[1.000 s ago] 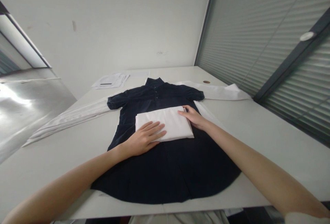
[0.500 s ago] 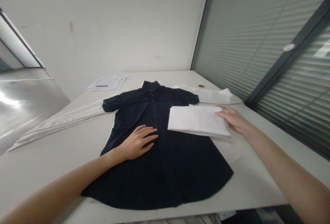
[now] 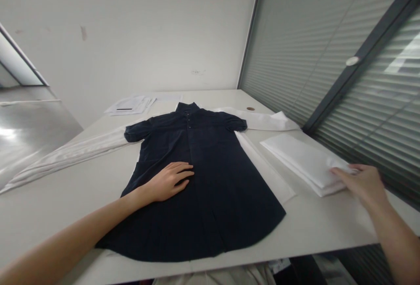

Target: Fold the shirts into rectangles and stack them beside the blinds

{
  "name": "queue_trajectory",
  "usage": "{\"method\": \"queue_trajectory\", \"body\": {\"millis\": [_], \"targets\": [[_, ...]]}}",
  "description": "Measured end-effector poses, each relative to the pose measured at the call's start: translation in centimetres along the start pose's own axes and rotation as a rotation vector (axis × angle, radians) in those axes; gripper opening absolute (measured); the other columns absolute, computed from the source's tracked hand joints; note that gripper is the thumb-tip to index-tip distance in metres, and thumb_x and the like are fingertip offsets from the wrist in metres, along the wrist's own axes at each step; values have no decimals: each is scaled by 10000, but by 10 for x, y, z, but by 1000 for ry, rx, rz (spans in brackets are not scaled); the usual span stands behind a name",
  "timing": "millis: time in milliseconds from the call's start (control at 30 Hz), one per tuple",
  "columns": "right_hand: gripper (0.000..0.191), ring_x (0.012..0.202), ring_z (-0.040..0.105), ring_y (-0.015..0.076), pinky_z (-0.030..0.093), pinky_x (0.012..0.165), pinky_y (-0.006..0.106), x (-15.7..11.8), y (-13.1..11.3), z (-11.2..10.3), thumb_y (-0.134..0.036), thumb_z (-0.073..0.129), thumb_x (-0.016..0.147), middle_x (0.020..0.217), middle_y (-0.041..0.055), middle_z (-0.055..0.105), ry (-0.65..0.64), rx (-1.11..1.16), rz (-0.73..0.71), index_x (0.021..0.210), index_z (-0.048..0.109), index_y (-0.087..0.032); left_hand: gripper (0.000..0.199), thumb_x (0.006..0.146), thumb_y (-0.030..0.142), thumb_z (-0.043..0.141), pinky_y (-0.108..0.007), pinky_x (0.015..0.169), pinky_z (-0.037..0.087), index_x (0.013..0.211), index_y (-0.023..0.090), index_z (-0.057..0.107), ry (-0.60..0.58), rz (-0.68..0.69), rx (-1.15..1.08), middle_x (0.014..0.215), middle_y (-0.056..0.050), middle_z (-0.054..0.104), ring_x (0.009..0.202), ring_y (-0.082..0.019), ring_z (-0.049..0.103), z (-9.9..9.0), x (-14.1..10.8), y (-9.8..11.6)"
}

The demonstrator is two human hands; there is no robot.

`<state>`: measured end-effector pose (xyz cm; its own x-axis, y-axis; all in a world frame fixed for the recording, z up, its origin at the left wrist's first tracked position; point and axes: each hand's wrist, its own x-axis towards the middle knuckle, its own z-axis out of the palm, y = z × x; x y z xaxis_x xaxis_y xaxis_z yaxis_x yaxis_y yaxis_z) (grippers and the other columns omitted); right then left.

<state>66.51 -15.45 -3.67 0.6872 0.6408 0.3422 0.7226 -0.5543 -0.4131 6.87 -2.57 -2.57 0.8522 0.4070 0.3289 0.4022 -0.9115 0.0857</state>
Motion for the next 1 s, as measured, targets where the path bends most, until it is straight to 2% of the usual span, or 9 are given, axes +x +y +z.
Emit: {"method": "queue_trajectory", "body": {"millis": [67, 133, 233, 333, 400, 533, 700, 1000], "targets": [[443, 1220, 522, 495, 489, 937, 660, -9, -7, -6, -508, 533, 801, 1121, 171, 628, 111, -69, -81, 1208, 587, -342, 325, 1002, 267, 479, -426, 1092, 451, 1284, 197, 623, -15, 3, 10, 1370, -90, 596, 1289, -230, 536, 0, 0, 0], [331, 1256, 512, 435, 433, 1046, 594, -12, -24, -11, -417, 477, 856, 1139, 128, 630, 169, -29, -238, 1146, 624, -353, 330, 1008, 293, 479, -426, 1091, 451, 1292, 198, 618, -30, 4, 14, 1375, -91, 592, 1286, -230, 538, -1, 1, 0], [363, 1247, 545, 352, 404, 1107, 463, -7, -59, -8, -397, 448, 904, 1232, 114, 630, 66, 23, -491, 1203, 624, -291, 337, 1011, 312, 479, -428, 1089, 452, 1303, 205, 611, -29, 7, 12, 1380, -91, 589, 1286, -231, 540, -2, 1, 0], [530, 1364, 436, 335, 338, 1156, 441, 0, -91, 11, -469, 488, 916, 1427, 159, 516, -84, -89, -640, 1345, 541, -163, 333, 1009, 306, 479, -427, 1081, 459, 1301, 214, 611, -13, 15, 3, 1376, -88, 593, 1278, -229, 548, -2, 0, 0], [617, 1417, 349, 366, 319, 1151, 479, 0, -106, 28, -462, 500, 918, 1499, 199, 432, -174, -235, -633, 1421, 459, -107, 328, 1009, 301, 476, -426, 1077, 462, 1296, 218, 613, -8, 17, 6, 1373, -87, 596, 1273, -228, 553, -1, 0, 0], [534, 1385, 353, 437, 335, 1082, 559, -8, -117, 51, -349, 383, 975, 1525, 237, 375, -207, -473, -519, 1438, 427, -85, 329, 1015, 298, 463, -422, 1076, 463, 1299, 212, 605, -20, 24, 30, 1376, -87, 593, 1278, -226, 550, -1, -1, 0], [529, 1341, 361, 469, 340, 1031, 559, -5, -112, 51, -333, 263, 1007, 1489, 268, 383, -197, -603, -420, 1408, 425, -28, 333, 1018, 306, 459, -412, 1090, 452, 1304, 208, 597, -33, 15, 23, 1381, -86, 589, 1287, -218, 541, -3, 1, 1], [549, 1327, 389, 440, 331, 1024, 550, -2, -111, 50, -361, 216, 997, 1458, 269, 423, -209, -644, -448, 1349, 488, -39, 332, 1011, 318, 465, -406, 1093, 446, 1293, 211, 606, -31, 6, -20, 1373, -85, 597, 1281, -217, 553, -6, 2, 5]]}}
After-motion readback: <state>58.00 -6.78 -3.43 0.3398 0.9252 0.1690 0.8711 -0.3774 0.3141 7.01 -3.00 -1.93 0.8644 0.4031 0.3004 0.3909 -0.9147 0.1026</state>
